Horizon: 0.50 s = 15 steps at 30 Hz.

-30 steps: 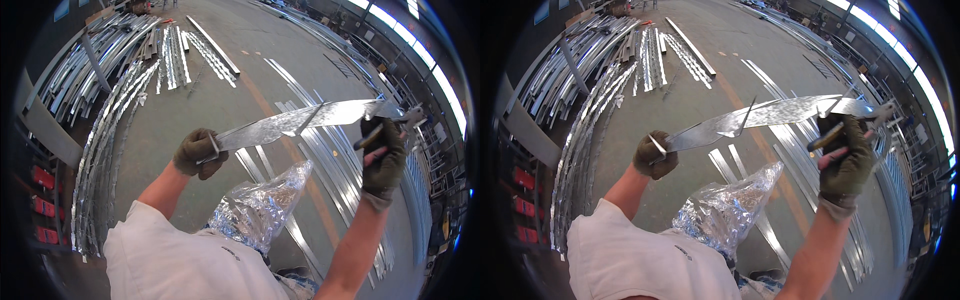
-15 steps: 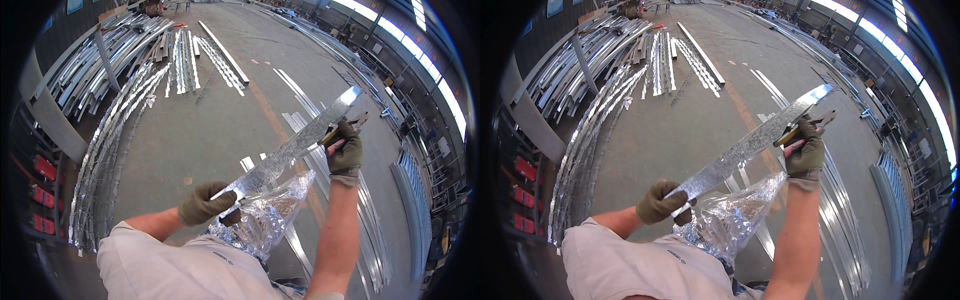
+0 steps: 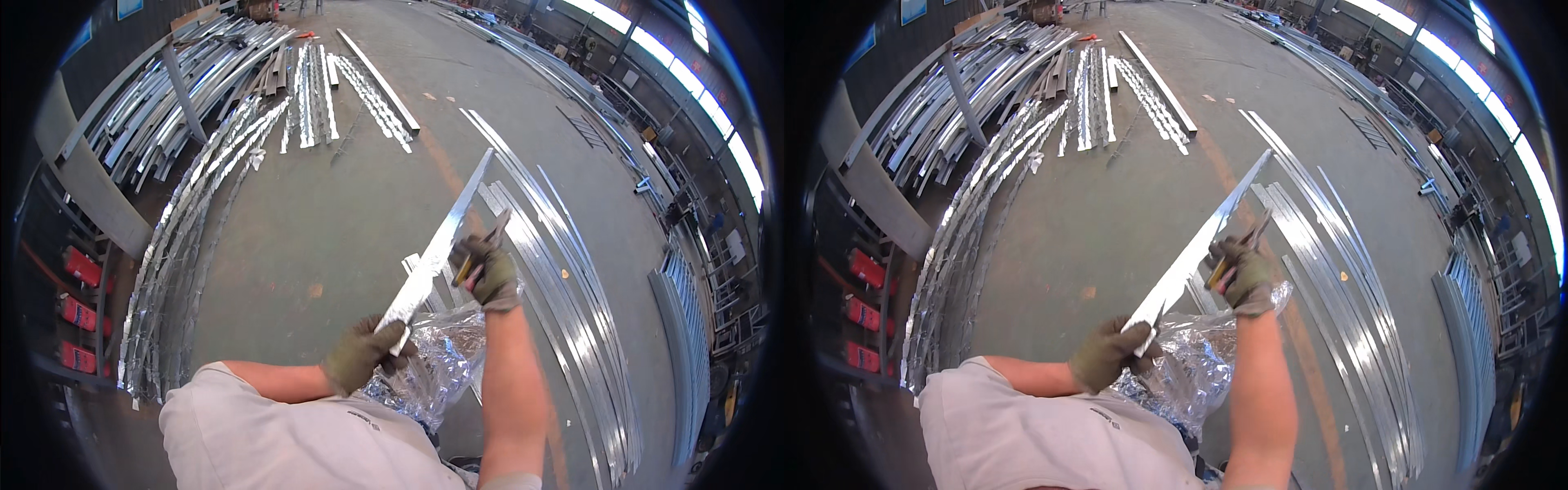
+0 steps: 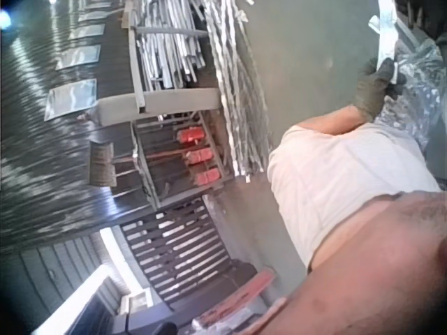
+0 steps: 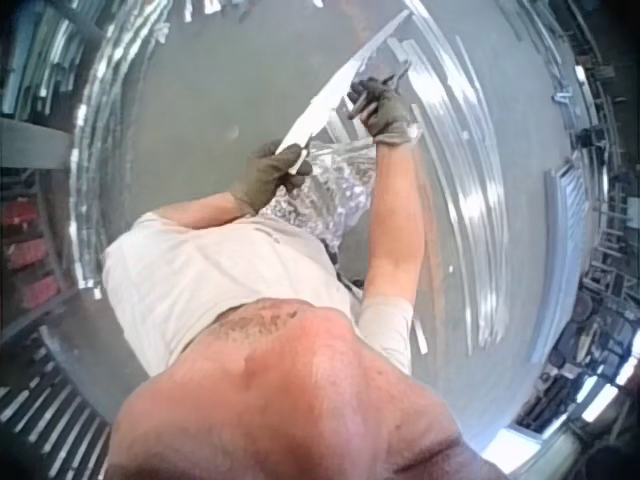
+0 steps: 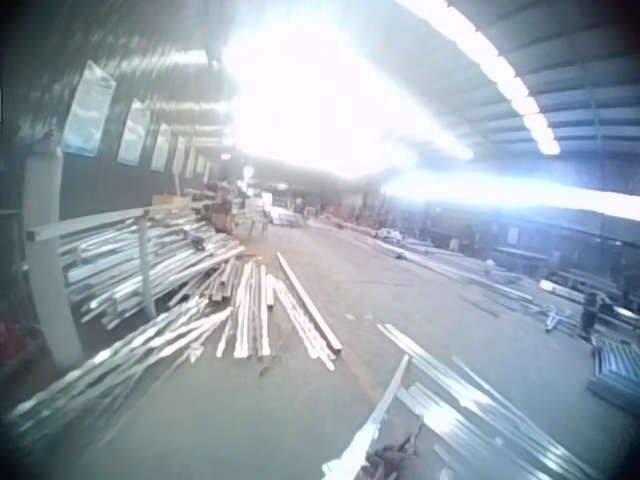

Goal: The person sits on the floor and uses tin snips to cut a long metal strip into shorter pieces. They hold the strip with one hand and cut with the other, placing cut pieces aside on the floor.

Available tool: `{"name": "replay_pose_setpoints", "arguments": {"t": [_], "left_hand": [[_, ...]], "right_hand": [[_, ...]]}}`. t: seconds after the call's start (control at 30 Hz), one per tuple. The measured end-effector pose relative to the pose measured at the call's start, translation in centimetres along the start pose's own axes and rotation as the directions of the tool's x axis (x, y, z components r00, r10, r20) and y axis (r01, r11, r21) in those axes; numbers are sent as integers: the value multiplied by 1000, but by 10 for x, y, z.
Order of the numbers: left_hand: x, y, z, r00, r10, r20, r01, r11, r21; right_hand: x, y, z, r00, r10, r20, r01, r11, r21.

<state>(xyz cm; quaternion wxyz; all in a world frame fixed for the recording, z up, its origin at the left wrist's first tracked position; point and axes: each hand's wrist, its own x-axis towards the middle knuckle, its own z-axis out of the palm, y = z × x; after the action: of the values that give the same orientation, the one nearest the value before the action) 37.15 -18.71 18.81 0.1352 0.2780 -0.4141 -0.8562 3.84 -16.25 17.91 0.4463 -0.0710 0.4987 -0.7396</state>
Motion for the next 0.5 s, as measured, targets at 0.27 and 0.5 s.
{"name": "replay_pose_setpoints", "arguments": {"t": [0.27, 0.5], "left_hand": [[43, -6, 11, 986, -127, -104, 115, 986, -121], [44, -12, 62, 965, -239, 110, 256, 949, -185]], "right_hand": [[-131, 25, -11, 993, -65, -103, 40, 972, -231], [-212, 48, -15, 972, -236, -4, 220, 910, -352]]}}
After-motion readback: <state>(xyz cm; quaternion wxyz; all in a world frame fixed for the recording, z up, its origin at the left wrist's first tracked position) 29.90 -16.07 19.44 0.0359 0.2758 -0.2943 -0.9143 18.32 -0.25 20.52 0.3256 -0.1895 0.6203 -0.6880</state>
